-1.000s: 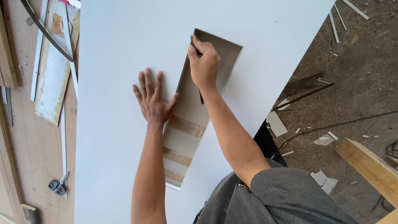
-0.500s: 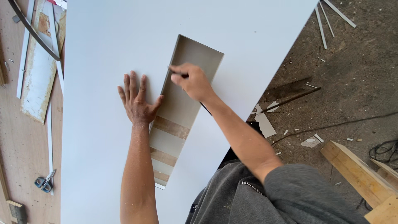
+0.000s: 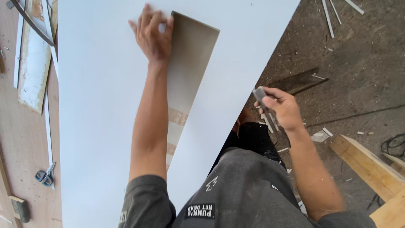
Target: The person trims the edges of a rectangular cutout in a white wooden panel using a handheld blade, then flips the panel over and sands the edges of a larger wooden board using a power sander.
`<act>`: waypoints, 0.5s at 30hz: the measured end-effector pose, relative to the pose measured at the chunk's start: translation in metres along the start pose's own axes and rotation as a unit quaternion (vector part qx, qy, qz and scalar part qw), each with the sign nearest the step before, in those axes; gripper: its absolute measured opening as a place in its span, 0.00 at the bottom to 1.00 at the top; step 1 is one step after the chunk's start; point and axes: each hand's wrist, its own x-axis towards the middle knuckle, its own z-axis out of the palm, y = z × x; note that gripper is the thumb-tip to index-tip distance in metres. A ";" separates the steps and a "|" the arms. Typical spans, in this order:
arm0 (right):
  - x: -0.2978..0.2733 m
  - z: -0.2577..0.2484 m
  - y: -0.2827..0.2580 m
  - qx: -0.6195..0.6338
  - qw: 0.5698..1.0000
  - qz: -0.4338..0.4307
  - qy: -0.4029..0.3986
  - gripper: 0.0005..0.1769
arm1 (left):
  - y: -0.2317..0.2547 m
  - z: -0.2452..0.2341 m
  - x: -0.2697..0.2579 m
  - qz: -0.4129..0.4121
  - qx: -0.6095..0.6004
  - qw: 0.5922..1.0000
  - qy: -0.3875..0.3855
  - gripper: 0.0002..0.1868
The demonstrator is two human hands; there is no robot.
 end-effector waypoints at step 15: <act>0.016 0.182 0.026 0.325 0.940 -0.021 -0.098 0.32 | -0.043 -0.140 -0.138 0.037 0.016 0.975 -0.219 0.24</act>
